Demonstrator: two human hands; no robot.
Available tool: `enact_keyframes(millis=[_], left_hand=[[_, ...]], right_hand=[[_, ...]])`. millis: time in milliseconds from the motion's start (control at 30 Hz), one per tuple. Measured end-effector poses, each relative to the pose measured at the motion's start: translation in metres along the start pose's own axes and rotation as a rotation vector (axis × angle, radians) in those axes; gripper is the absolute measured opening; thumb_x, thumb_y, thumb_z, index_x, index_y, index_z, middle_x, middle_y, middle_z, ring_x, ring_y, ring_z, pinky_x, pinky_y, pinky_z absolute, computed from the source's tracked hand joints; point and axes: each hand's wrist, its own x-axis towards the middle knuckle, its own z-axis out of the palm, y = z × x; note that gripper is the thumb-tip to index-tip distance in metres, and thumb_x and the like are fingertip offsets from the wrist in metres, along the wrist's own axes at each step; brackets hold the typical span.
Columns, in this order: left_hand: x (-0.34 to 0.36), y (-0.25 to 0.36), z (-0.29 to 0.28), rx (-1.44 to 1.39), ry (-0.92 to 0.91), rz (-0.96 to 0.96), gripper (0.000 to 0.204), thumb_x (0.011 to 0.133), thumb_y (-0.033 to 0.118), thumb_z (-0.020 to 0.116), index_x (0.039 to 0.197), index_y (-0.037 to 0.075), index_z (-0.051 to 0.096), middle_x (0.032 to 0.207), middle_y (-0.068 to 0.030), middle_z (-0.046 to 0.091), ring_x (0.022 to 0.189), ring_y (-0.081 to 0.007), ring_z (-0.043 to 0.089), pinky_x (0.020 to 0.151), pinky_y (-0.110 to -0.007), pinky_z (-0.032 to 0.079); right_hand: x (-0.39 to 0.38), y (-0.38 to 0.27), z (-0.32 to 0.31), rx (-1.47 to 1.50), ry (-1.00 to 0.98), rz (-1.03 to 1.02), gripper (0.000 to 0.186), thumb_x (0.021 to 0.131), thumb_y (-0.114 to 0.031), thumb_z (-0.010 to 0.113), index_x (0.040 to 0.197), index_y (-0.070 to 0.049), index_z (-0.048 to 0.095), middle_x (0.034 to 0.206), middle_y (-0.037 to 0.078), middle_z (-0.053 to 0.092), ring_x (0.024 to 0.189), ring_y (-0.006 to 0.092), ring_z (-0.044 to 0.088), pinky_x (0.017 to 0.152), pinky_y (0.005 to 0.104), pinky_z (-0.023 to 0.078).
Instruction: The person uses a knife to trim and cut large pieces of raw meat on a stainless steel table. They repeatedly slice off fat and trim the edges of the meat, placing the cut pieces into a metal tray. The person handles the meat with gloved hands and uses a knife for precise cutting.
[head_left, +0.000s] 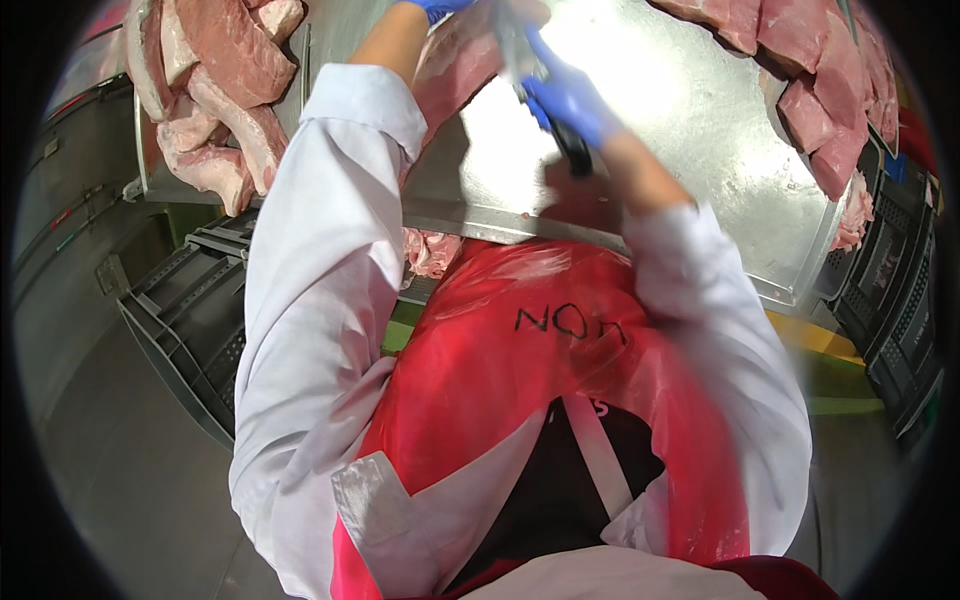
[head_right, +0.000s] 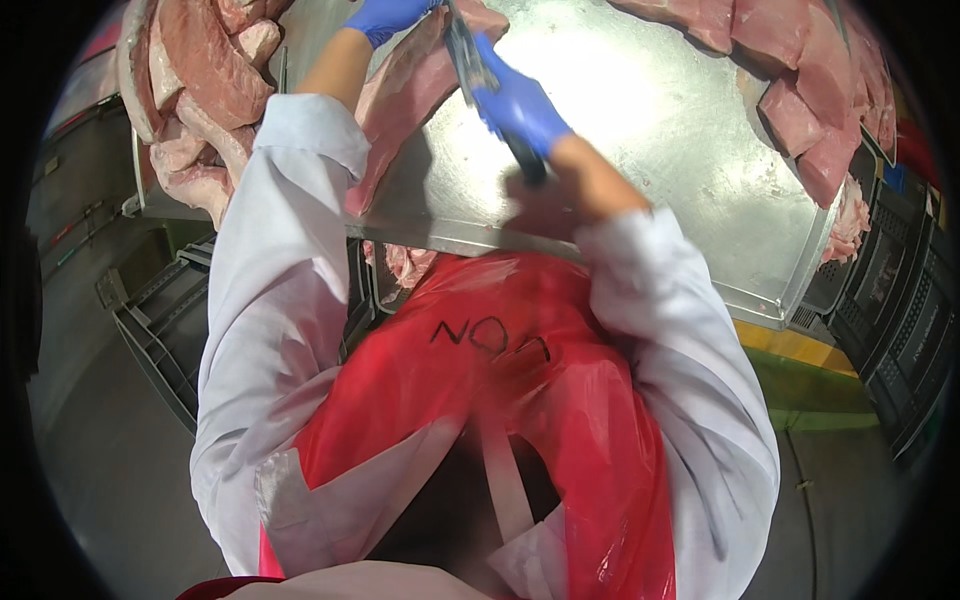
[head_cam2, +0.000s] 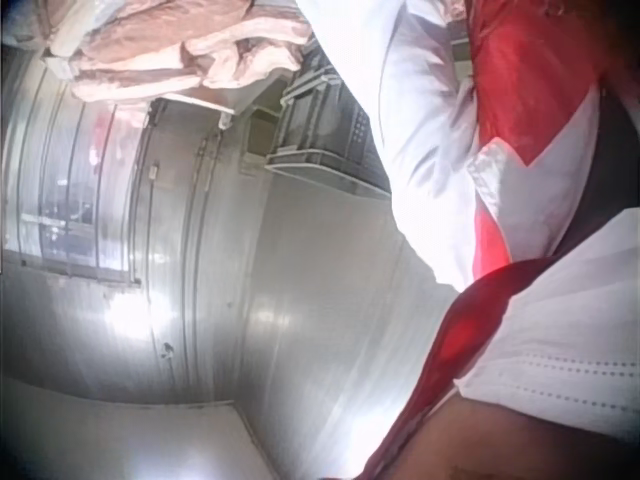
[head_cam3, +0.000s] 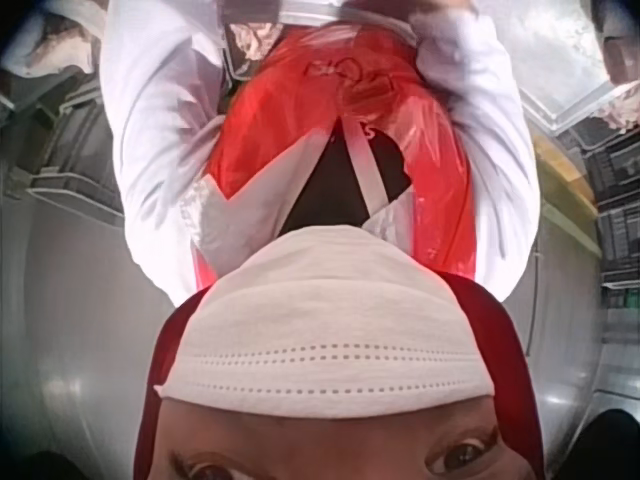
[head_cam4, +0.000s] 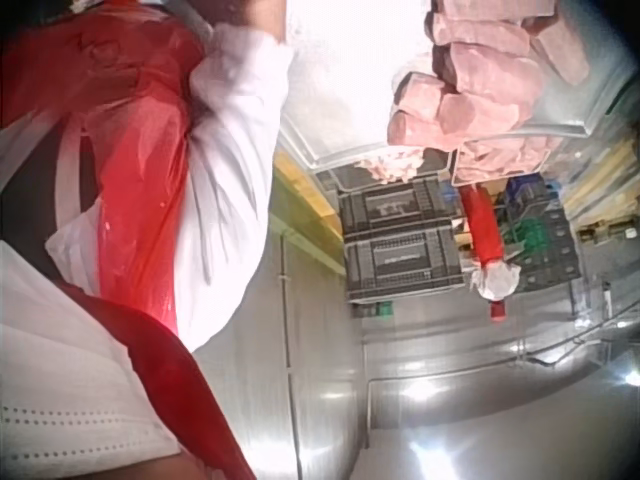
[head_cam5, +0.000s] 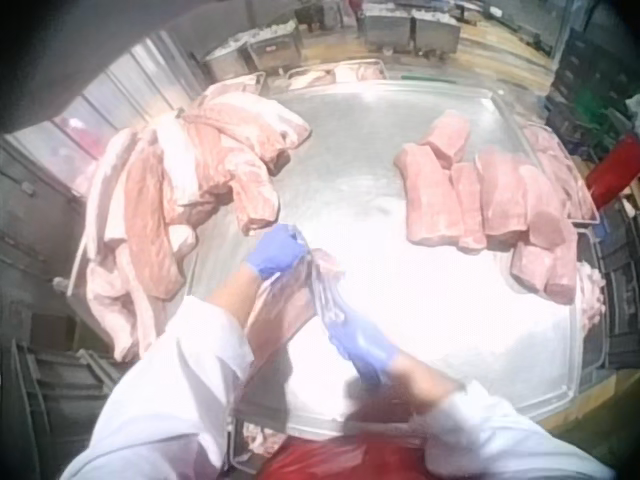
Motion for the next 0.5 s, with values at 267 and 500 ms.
enact_keyframes(millis=[267,500], left_hand=[[0.022,0.03,-0.025,-0.076,-0.149,0.149,0.024,0.079,0.021,0.067,0.084,-0.001,0.072,0.071,-0.014,0.067,0.065,-0.0227,0.063,0.061,-0.038,0.051],[0.016,0.002,-0.027,-0.508,-0.2,0.004,0.014,0.083,0.014,0.064,0.078,0.002,0.07,0.068,-0.0043,0.064,0.06,-0.0133,0.057,0.055,-0.03,0.045]], right_hand=[[0.07,-0.042,-0.006,0.042,0.072,-0.048,0.068,0.094,-0.013,0.055,0.157,-0.019,0.032,0.084,0.012,0.065,0.062,0.0213,0.061,0.055,0.0372,0.054],[0.015,0.014,0.025,0.1,-0.018,-0.026,0.076,0.096,-0.015,0.06,0.162,-0.025,0.023,0.072,0.005,0.063,0.06,0.0132,0.06,0.056,0.0303,0.053]])
